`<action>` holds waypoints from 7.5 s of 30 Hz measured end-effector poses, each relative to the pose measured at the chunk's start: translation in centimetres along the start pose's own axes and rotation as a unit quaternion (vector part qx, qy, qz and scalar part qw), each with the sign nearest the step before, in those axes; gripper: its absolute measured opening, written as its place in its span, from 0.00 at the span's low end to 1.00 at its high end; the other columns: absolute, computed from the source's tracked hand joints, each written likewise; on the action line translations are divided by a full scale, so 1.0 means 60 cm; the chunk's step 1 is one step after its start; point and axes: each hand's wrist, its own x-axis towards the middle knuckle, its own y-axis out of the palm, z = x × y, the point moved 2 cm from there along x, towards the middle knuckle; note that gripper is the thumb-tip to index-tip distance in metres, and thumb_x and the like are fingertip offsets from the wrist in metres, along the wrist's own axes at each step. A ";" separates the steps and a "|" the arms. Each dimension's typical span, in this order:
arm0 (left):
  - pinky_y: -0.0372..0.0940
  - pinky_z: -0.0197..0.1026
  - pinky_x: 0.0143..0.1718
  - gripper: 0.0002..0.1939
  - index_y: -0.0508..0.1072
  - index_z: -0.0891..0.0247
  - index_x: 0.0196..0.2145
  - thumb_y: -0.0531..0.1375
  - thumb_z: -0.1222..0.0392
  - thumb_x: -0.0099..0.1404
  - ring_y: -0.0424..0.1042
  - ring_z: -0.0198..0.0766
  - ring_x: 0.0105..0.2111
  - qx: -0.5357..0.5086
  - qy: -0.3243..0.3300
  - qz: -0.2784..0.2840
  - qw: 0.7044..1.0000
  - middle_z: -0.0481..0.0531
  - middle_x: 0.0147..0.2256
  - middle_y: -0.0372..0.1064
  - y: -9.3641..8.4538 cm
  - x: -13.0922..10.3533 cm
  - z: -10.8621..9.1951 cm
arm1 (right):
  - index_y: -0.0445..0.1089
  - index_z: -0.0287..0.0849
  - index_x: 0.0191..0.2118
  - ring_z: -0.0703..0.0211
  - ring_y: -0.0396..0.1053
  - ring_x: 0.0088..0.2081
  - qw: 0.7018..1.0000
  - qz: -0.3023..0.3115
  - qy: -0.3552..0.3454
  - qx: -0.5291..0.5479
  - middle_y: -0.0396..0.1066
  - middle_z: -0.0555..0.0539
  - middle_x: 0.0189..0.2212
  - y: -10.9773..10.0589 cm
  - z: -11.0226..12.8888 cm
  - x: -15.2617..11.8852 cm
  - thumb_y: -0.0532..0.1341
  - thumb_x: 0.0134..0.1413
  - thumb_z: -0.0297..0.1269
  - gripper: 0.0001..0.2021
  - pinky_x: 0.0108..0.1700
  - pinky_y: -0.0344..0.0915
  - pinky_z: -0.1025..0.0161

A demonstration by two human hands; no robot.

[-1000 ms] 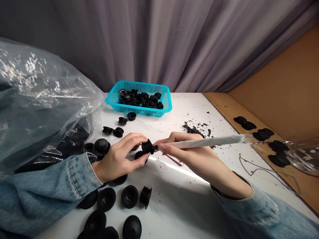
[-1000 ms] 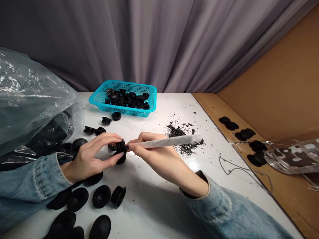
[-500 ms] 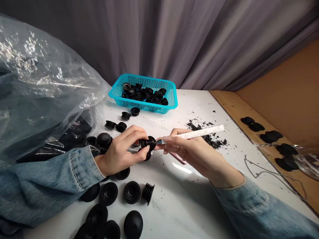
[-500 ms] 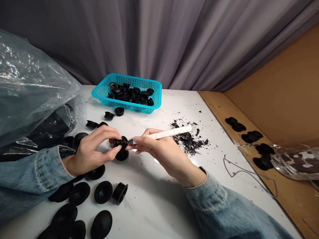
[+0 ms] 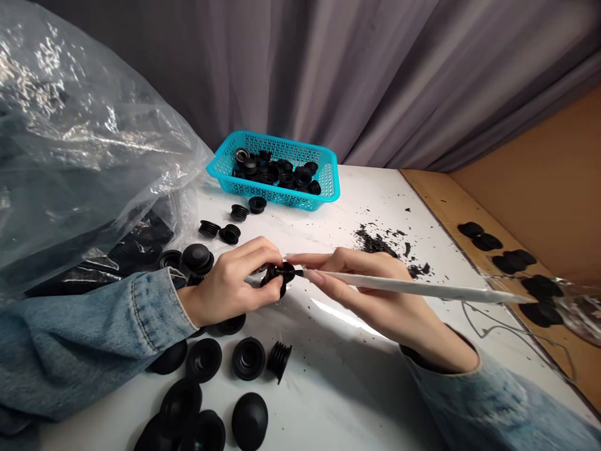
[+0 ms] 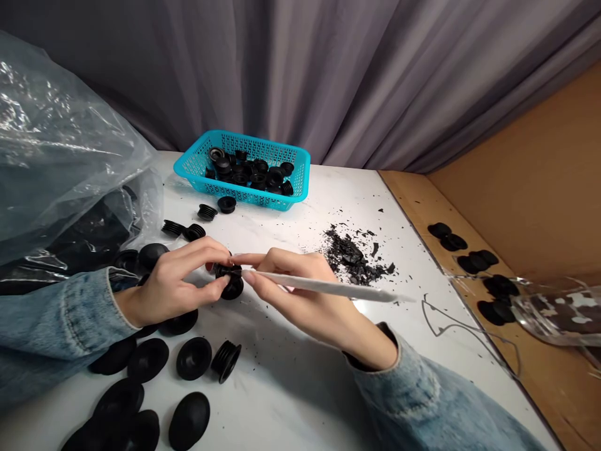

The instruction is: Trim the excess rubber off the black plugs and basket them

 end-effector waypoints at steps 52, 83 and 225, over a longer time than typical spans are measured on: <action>0.63 0.36 0.30 0.04 0.66 0.67 0.30 0.56 0.71 0.55 0.65 0.34 0.28 -0.031 -0.054 0.075 0.995 0.50 0.28 0.64 0.013 -0.008 0.001 | 0.69 0.40 0.35 0.60 0.69 0.27 0.967 -0.104 -0.112 -0.204 0.75 0.44 0.31 0.030 -0.042 0.005 0.54 0.59 0.28 0.06 0.28 0.63 0.63; 0.69 0.38 0.34 0.12 0.67 0.66 0.40 0.62 0.64 0.58 0.68 0.35 0.33 -0.055 0.017 -0.018 0.998 0.54 0.35 0.67 0.001 0.001 0.002 | 0.62 0.41 0.20 0.64 0.65 0.24 0.897 0.015 0.264 0.355 0.70 0.50 0.21 -0.003 -0.033 0.005 0.66 0.46 0.37 0.14 0.21 0.56 0.67; 0.61 0.34 0.27 0.08 0.70 0.68 0.20 0.64 0.64 0.51 0.64 0.31 0.25 -0.226 -0.335 0.073 0.912 0.46 0.22 0.65 0.007 0.006 0.016 | 0.68 0.42 0.22 0.57 0.72 0.30 0.995 -0.055 0.078 0.039 0.77 0.45 0.35 0.006 -0.015 0.002 0.62 0.53 0.39 0.12 0.28 0.62 0.63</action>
